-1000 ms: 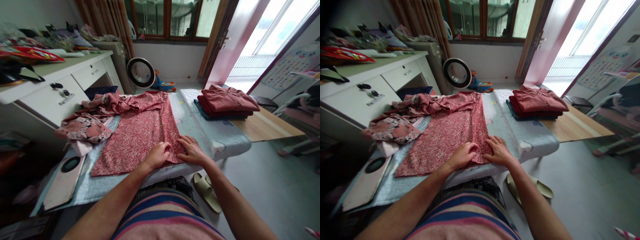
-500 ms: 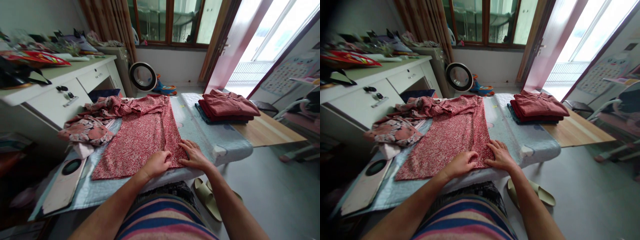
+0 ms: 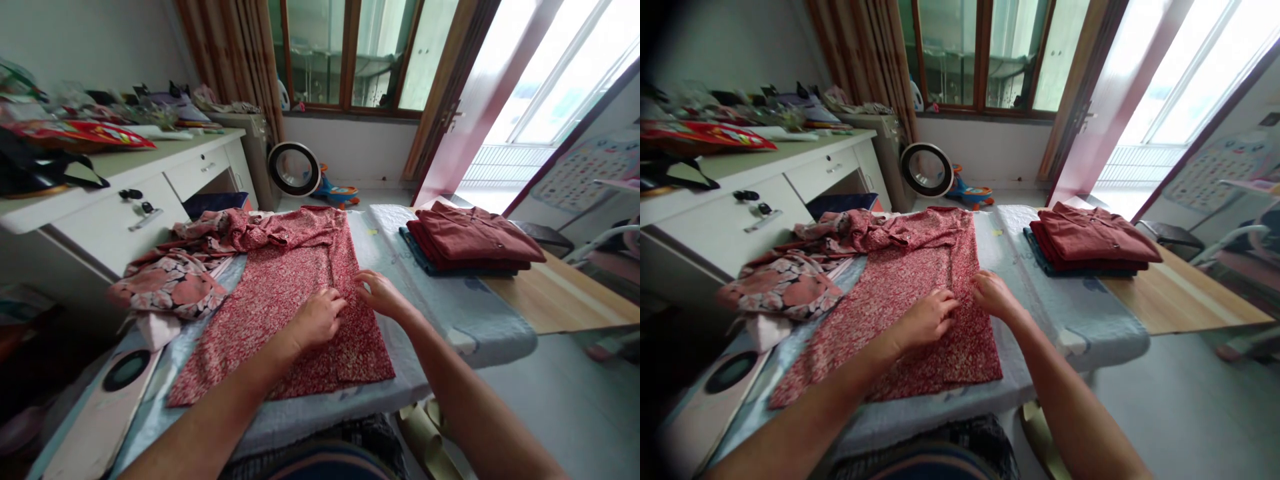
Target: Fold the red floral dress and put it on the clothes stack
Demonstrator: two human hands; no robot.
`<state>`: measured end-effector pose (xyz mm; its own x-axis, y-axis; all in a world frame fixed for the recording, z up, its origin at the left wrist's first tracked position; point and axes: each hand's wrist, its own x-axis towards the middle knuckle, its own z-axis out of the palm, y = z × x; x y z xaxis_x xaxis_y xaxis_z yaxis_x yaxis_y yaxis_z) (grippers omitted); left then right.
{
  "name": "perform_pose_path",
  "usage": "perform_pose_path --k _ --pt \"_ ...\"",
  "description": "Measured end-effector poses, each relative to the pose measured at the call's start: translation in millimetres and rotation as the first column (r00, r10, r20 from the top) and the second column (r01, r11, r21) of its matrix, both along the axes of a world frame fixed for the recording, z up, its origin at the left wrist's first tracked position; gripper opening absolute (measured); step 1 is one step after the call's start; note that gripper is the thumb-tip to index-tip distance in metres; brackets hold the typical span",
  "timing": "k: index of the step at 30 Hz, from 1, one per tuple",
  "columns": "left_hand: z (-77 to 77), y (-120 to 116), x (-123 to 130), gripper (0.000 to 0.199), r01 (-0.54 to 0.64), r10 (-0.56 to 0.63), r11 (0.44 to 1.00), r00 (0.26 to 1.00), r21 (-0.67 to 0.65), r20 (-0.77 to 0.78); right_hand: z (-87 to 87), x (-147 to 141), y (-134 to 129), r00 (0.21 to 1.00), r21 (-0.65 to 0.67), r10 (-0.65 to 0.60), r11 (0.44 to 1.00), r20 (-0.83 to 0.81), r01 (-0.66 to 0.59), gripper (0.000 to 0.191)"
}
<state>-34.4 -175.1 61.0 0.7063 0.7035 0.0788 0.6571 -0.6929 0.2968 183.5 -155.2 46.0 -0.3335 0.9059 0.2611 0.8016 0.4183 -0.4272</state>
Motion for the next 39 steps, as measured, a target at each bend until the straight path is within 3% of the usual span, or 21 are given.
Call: perform_pose_path --k 4,7,11,15,18,20,22,28,31,34,39 --pt "-8.9 14.6 7.5 0.024 0.025 -0.027 0.999 0.996 -0.029 -0.080 0.1 -14.4 63.9 0.997 -0.033 -0.046 0.998 0.064 0.048 0.027" --pt "-9.4 25.5 5.4 0.024 0.072 -0.080 0.991 0.994 -0.110 -0.072 -9.0 -20.5 104.8 0.983 -0.055 -0.144 0.987 0.111 0.150 0.028" --pt "-8.1 52.7 -6.0 0.022 0.053 -0.046 0.984 0.998 -0.170 0.044 -31.3 -20.8 131.8 0.967 -0.027 -0.234 0.971 0.104 0.237 0.028" --pt "-13.1 101.6 -28.1 0.028 -0.221 0.216 0.973 0.973 0.060 0.083 -51.0 -15.7 135.0 0.961 0.015 -0.273 0.962 0.041 0.273 0.030" --pt "-17.7 143.4 -46.8 0.041 -0.463 0.461 0.840 0.884 0.283 0.079 -55.9 -13.4 134.2 0.968 0.015 -0.249 0.968 0.026 0.249 0.030" --pt "-19.5 168.2 -56.8 0.053 -0.548 0.567 0.761 0.822 0.348 0.054 -55.8 -13.2 134.0 0.969 0.018 -0.247 0.969 0.028 0.246 0.029" --pt "-20.9 188.8 -63.6 0.060 -0.585 0.630 0.726 0.777 0.363 -0.009 -55.1 -13.6 133.9 0.968 0.024 -0.251 0.968 0.025 0.250 0.030" --pt "-27.5 230.7 -69.9 0.068 -0.604 0.643 0.764 0.745 0.227 -0.179 -55.9 -12.5 134.4 0.970 0.031 -0.242 0.970 0.010 0.242 0.029" --pt "-27.5 242.1 -69.6 0.061 -0.601 0.623 0.782 0.756 0.163 -0.200 -56.9 -11.5 134.9 0.972 0.031 -0.237 0.971 0.005 0.237 0.030" --pt "-20.2 247.1 -70.0 0.044 -0.610 0.627 0.776 0.772 0.160 -0.100 -58.6 -10.3 136.0 0.970 0.027 -0.241 0.970 -0.017 0.241 0.033" --pt "-4.8 247.6 -75.8 0.040 -0.714 0.695 0.678 0.700 0.176 0.162 -59.9 -9.0 137.5 0.975 0.018 -0.215 0.976 -0.050 0.216 0.040"
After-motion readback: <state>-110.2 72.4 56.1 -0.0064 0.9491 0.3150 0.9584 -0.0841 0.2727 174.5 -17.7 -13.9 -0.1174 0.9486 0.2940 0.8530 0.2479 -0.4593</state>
